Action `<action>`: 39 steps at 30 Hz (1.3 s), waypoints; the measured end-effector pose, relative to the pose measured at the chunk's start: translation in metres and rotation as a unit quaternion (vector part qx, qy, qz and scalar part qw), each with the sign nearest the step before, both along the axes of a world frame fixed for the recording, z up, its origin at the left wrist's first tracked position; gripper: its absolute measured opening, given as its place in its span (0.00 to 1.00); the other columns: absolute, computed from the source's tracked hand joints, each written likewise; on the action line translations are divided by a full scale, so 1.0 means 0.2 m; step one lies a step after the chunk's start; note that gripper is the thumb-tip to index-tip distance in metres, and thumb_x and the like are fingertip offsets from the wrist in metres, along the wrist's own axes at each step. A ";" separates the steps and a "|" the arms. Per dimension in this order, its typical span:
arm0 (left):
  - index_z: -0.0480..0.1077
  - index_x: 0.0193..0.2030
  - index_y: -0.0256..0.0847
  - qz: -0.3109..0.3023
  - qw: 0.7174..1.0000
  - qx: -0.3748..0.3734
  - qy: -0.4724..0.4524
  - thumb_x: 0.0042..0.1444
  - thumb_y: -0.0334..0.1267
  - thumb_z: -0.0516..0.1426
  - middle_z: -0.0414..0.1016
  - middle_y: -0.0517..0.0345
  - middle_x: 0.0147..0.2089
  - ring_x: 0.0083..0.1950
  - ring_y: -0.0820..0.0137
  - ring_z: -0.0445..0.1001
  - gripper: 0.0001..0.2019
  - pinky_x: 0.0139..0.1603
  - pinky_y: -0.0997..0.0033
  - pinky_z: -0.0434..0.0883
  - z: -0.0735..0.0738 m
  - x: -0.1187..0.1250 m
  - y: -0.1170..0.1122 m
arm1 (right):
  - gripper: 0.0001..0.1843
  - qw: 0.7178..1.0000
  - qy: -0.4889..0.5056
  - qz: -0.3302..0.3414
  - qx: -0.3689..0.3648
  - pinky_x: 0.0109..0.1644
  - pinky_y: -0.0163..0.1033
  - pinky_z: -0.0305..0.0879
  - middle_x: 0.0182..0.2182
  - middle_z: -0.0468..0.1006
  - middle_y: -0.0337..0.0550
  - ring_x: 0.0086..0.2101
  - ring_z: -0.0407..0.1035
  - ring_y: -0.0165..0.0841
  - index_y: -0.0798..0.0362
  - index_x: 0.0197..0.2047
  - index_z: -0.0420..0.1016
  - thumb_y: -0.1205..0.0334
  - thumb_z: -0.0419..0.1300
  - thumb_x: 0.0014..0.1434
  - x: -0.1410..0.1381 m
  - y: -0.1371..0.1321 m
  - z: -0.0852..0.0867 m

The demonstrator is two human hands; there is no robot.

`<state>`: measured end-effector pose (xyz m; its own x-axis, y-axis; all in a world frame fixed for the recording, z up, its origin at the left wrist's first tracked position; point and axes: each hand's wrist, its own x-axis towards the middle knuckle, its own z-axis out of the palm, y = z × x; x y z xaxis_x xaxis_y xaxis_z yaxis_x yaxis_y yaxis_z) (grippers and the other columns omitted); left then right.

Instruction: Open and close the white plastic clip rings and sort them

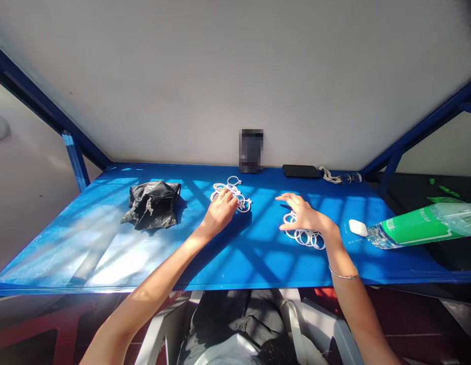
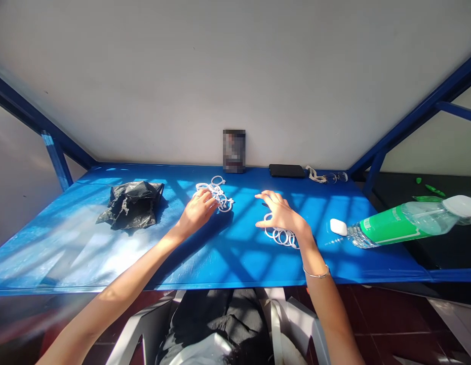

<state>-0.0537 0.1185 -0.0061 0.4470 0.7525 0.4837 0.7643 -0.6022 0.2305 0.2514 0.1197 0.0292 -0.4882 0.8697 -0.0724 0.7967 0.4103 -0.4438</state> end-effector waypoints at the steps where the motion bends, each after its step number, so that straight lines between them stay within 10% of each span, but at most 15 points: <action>1: 0.71 0.34 0.39 0.013 1.000 0.009 0.014 0.66 0.35 0.53 0.74 0.45 0.41 0.53 0.55 0.71 0.10 0.52 0.53 0.72 -0.01 0.00 0.00 | 0.46 1.000 -0.024 0.000 -0.011 0.61 0.62 0.58 0.66 0.58 0.54 0.64 0.54 0.58 0.44 0.68 0.59 0.40 0.68 0.50 0.03 0.00 -0.01; 17: 0.70 0.39 0.39 0.053 0.998 0.015 0.040 0.63 0.33 0.56 0.73 0.44 0.46 0.55 0.53 0.70 0.03 0.50 0.57 0.71 -0.02 0.00 -0.01 | 0.15 0.998 -0.032 -0.050 0.007 0.39 0.45 0.66 0.43 0.72 0.50 0.38 0.70 0.43 0.51 0.38 0.69 0.48 0.61 0.58 0.09 0.03 -0.02; 23: 0.72 0.45 0.40 -0.048 0.990 -0.031 -0.130 0.67 0.41 0.53 0.74 0.49 0.45 0.50 0.61 0.72 0.09 0.51 0.59 0.72 0.01 0.06 -0.06 | 0.21 0.994 0.086 -0.016 0.071 0.46 0.47 0.70 0.51 0.68 0.51 0.46 0.70 0.45 0.50 0.50 0.67 0.49 0.63 0.58 -0.03 0.00 0.03; 34: 0.77 0.35 0.36 -0.098 0.876 -0.329 -0.339 0.62 0.50 0.56 0.79 0.52 0.35 0.38 0.67 0.75 0.17 0.38 0.70 0.69 0.06 0.15 -0.14 | 0.25 0.969 0.230 0.078 0.034 0.51 0.50 0.73 0.58 0.64 0.51 0.50 0.69 0.43 0.45 0.62 0.63 0.53 0.61 0.64 -0.36 -0.14 -0.07; 39: 0.79 0.33 0.35 -0.110 0.797 -0.414 -0.425 0.54 0.55 0.63 0.80 0.50 0.35 0.38 0.66 0.75 0.21 0.38 0.69 0.68 0.08 0.15 -0.13 | 0.24 0.903 0.414 -0.002 -0.115 0.56 0.49 0.70 0.49 0.74 0.47 0.49 0.72 0.41 0.48 0.54 0.69 0.44 0.63 0.61 -0.38 -0.10 -0.13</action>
